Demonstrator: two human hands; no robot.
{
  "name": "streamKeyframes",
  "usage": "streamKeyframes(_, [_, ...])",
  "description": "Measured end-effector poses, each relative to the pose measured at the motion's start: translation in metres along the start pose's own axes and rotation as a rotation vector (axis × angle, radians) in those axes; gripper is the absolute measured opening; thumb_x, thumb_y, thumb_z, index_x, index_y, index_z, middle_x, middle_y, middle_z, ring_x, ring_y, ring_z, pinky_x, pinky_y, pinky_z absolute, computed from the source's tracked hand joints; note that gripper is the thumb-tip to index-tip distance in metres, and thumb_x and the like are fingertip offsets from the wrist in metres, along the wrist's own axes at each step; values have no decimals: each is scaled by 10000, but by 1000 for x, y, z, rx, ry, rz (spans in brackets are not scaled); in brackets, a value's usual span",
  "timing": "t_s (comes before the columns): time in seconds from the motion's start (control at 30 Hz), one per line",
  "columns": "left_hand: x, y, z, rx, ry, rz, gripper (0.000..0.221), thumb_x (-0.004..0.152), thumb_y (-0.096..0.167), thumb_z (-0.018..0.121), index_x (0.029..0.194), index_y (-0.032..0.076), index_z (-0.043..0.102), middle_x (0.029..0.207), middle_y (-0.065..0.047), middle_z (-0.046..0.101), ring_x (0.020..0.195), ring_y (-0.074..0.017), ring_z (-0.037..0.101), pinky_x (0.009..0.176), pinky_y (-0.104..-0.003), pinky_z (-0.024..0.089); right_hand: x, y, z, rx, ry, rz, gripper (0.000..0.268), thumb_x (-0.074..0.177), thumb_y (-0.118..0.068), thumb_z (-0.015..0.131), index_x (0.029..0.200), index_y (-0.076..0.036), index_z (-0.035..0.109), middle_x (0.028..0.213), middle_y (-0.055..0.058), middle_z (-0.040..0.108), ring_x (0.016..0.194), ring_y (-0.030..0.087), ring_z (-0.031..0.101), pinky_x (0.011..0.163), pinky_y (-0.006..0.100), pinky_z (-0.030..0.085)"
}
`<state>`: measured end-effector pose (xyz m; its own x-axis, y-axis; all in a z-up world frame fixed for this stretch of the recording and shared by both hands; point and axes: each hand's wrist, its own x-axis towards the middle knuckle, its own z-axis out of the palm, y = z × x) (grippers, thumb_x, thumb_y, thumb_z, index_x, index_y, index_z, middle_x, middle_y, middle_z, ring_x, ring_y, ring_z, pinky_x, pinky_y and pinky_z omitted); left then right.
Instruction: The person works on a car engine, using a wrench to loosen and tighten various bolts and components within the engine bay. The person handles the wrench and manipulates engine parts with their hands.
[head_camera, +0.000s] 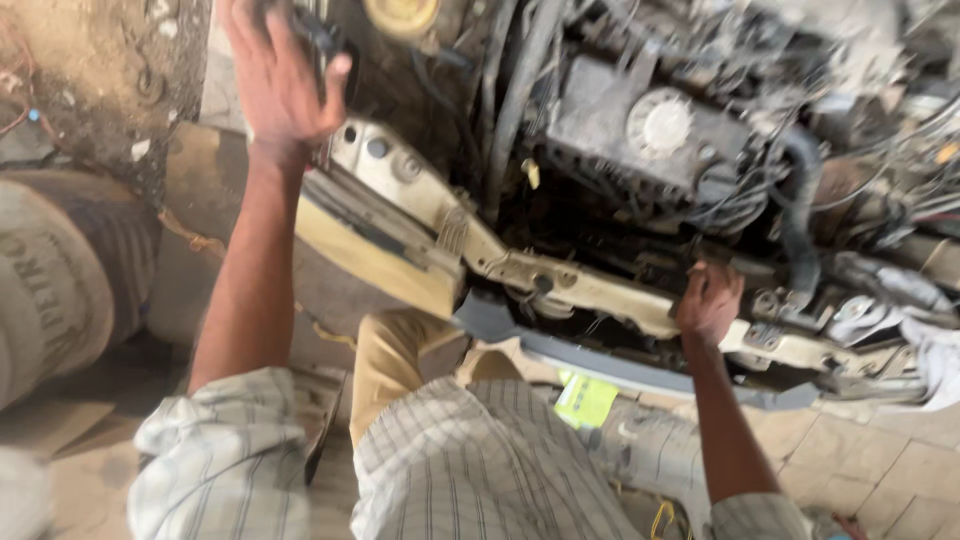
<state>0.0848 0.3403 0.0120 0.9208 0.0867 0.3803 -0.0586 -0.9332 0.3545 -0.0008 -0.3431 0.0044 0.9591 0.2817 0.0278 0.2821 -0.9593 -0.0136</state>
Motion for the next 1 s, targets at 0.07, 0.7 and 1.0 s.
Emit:
streamKeyframes(0.07, [-2, -6, 5, 44, -51, -20, 806, 1158, 572, 379, 1511, -149, 304, 1496, -440, 249, 1431, -652, 276, 1247, -667, 259, -2, 2, 5, -127, 79, -133, 230, 1094, -122, 536, 948, -14, 676, 1084, 160, 676, 1083, 331, 632, 986, 462, 489])
streamKeyframes(0.7, [22, -5, -28, -184, -52, 23, 655, 1185, 522, 422, 1427, -71, 560, 1456, -295, 359, 1473, -497, 316, 1267, -750, 107, 14, -106, 38, -102, 271, 783, 496, 1083, -472, 520, 1240, -9, 606, 1273, 228, 528, 1211, 420, 460, 1011, 624, 364])
streamKeyframes(1.0, [25, -11, -19, -132, -146, 48, 628, 1173, 569, 511, 1373, -21, 591, 1363, -203, 406, 1445, -399, 383, 1279, -715, 99, 43, -136, 27, 44, 177, 929, 540, 1053, -522, 493, 1190, -20, 633, 1214, 192, 557, 1201, 400, 486, 1026, 612, 358])
